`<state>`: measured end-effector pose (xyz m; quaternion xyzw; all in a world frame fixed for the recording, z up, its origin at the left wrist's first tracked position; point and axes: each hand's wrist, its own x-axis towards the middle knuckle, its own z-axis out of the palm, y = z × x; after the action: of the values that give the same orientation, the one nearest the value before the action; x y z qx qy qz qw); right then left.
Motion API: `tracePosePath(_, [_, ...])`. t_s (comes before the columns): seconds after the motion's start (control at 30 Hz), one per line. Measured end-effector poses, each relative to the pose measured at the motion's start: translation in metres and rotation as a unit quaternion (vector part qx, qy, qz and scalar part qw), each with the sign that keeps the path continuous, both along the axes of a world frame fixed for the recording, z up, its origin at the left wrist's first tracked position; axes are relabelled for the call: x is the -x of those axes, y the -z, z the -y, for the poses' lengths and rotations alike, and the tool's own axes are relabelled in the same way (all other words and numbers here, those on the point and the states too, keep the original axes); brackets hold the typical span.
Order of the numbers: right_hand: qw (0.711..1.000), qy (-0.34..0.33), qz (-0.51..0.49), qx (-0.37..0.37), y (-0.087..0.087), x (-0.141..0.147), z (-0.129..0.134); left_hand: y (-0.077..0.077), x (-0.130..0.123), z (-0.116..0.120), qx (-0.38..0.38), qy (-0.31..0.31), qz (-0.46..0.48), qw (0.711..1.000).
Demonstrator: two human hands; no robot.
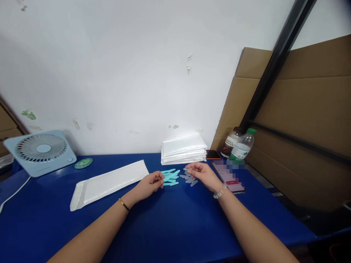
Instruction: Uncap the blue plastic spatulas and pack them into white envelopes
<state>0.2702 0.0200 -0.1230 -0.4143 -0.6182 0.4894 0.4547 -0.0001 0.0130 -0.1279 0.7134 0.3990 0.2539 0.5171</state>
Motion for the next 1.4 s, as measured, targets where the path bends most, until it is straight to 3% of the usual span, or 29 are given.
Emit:
tracePosePath(0.17, [0.999, 0.025, -0.029, 0.013, -0.002, 0.004, 0.002, -0.001, -0.002, 0.002, -0.009, -0.020, 0.001, 1.000])
tracePosePath(0.4, [0.992, -0.002, -0.102, 0.074, -0.008, 0.008, 0.007, -0.002, -0.003, 0.003, 0.006, -0.024, 0.013, 1.000])
tracePosePath(0.77, [0.994, -0.020, -0.072, 0.074, -0.004, 0.026, 0.009, 0.000, -0.003, 0.002, -0.031, -0.014, -0.009, 0.999])
tracePosePath(0.97, [0.996, 0.016, -0.071, 0.060, -0.006, 0.018, 0.008, -0.002, -0.002, 0.002, -0.018, -0.023, -0.014, 0.999])
tracePosePath(1.23, [0.997, -0.018, -0.036, 0.062, -0.006, 0.026, 0.014, -0.006, -0.004, 0.007, -0.044, -0.010, -0.048, 0.998])
tracePosePath(1.4, [0.998, 0.006, -0.035, 0.047, -0.009, 0.019, 0.015, -0.007, -0.004, 0.008, -0.045, -0.015, -0.044, 0.998])
